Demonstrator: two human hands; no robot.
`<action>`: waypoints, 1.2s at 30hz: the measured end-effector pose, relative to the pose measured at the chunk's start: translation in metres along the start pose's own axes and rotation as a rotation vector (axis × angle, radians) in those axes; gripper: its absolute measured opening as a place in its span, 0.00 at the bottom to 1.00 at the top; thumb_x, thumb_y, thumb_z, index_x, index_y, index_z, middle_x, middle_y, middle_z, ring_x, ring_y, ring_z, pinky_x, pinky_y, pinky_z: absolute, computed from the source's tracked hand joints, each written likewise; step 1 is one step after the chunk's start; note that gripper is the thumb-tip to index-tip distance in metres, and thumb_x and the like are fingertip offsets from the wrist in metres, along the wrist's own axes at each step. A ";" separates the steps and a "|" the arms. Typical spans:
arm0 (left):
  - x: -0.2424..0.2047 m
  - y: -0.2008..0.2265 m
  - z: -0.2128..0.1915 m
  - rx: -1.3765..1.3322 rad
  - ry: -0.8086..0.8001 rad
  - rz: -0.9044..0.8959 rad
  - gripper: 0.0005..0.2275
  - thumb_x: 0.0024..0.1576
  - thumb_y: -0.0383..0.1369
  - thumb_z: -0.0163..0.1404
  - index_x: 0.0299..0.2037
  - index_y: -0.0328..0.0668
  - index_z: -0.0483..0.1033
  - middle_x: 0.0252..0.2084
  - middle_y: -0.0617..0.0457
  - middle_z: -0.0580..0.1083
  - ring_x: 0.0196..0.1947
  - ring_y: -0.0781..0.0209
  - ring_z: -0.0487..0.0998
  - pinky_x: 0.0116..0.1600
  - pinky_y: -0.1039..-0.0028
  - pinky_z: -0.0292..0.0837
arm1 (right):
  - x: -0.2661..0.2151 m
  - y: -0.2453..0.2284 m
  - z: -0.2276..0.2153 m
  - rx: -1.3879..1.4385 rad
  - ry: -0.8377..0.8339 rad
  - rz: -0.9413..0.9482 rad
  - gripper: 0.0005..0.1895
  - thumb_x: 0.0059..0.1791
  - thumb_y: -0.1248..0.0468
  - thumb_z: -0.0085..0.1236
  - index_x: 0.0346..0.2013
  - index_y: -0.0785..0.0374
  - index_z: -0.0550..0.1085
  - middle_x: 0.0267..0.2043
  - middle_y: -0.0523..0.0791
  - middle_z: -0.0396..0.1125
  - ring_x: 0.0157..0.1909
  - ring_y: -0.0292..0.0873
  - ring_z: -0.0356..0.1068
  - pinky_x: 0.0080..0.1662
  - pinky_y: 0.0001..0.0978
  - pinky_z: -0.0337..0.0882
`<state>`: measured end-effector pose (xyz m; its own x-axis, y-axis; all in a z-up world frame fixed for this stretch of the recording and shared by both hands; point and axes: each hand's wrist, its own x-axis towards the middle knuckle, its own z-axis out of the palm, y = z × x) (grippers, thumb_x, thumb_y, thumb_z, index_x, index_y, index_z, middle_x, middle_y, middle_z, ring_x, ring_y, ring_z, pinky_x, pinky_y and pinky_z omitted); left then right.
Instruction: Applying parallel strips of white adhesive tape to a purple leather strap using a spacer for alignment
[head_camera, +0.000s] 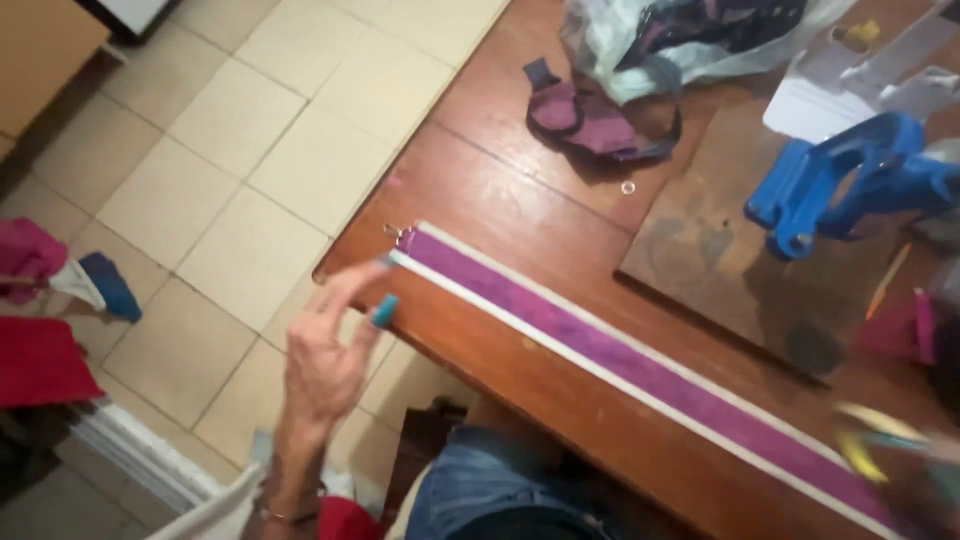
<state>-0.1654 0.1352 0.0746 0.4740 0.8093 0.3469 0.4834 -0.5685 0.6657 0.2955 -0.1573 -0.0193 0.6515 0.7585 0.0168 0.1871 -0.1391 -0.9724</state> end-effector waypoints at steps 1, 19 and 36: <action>-0.008 0.015 0.004 -0.184 0.020 -0.060 0.14 0.53 0.40 0.40 0.41 0.40 0.70 0.41 0.50 0.72 0.34 0.63 0.72 0.42 0.76 0.68 | -0.058 -0.074 0.050 -0.334 -0.038 0.037 0.13 0.44 0.69 0.44 0.43 0.67 0.67 0.48 0.51 0.64 0.43 0.44 0.66 0.40 0.26 0.65; -0.032 0.057 0.016 -0.465 -0.263 0.023 0.09 0.56 0.33 0.37 0.26 0.38 0.58 0.25 0.52 0.61 0.25 0.59 0.61 0.32 0.72 0.57 | -0.030 -0.225 0.275 -0.649 -1.133 -0.639 0.20 0.44 0.64 0.41 0.52 0.61 0.60 0.66 0.44 0.35 0.29 0.52 0.68 0.31 0.40 0.63; -0.046 0.029 -0.007 -0.587 -0.068 -0.431 0.06 0.49 0.33 0.49 0.23 0.41 0.69 0.19 0.59 0.68 0.19 0.72 0.65 0.22 0.83 0.60 | 0.024 -0.231 0.284 -0.854 -1.207 -0.523 0.18 0.44 0.56 0.43 0.48 0.53 0.66 0.40 0.45 0.69 0.31 0.43 0.74 0.35 0.37 0.73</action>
<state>-0.1783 0.0827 0.0832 0.3849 0.9213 -0.0548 0.1727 -0.0136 0.9849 0.0594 0.0742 0.1394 -0.4891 0.8195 -0.2986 0.8126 0.3037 -0.4975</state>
